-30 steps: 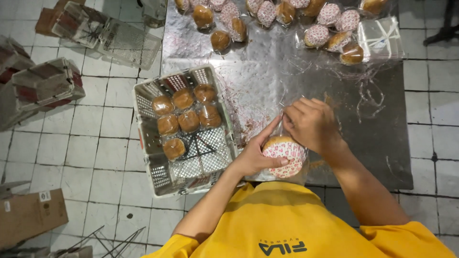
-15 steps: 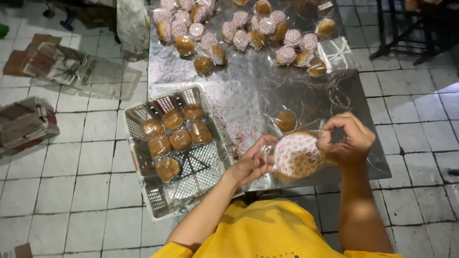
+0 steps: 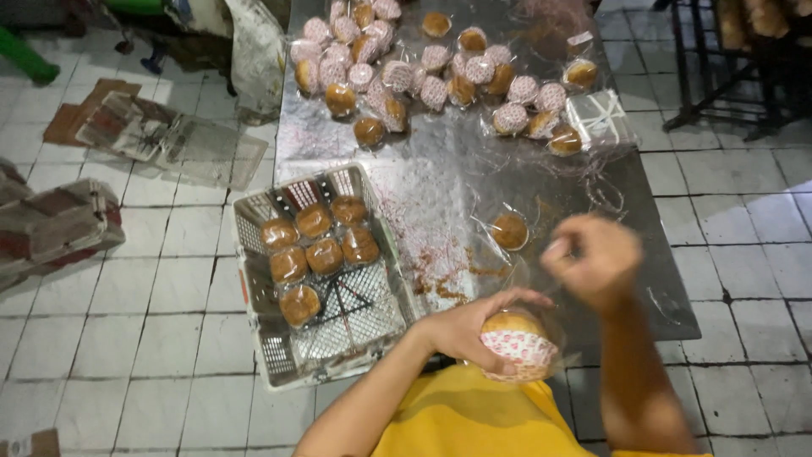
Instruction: The person picks up individually wrapped buns from a metal table and places them into a white plastic basket. The person handles the buns one at a time, arranging them in rows within the basket.
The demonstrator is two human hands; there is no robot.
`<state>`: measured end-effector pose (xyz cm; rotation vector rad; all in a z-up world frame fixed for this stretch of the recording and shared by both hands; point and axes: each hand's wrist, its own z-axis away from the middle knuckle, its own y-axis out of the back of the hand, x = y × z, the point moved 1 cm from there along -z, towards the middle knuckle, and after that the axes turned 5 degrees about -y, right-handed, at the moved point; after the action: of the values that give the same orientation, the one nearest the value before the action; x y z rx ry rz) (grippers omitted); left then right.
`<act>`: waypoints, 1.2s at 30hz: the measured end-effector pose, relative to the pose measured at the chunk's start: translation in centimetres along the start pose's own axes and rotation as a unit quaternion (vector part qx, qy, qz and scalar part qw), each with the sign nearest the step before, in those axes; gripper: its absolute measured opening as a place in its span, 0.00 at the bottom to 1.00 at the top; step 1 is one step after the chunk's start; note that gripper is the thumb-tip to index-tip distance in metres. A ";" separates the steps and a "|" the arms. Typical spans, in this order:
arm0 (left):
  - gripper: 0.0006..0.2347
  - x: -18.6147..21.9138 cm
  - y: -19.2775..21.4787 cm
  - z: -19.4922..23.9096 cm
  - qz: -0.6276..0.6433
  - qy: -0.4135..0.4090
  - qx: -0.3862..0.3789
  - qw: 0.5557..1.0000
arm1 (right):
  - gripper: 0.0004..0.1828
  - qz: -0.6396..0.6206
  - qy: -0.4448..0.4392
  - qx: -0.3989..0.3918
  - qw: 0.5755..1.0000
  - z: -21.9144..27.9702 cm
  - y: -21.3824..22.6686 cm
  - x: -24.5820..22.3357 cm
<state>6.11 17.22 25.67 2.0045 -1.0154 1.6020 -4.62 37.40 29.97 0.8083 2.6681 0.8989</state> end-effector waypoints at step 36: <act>0.04 -17.5 6.7 -9.7 0.121 0.081 0.786 0.601 | 0.11 -0.606 -0.632 -0.164 0.455 13.9 -17.7 14.4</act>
<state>-6.94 24.60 10.77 2.3225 0.7603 3.3620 -19.17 40.63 7.81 -0.5228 0.9713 0.1046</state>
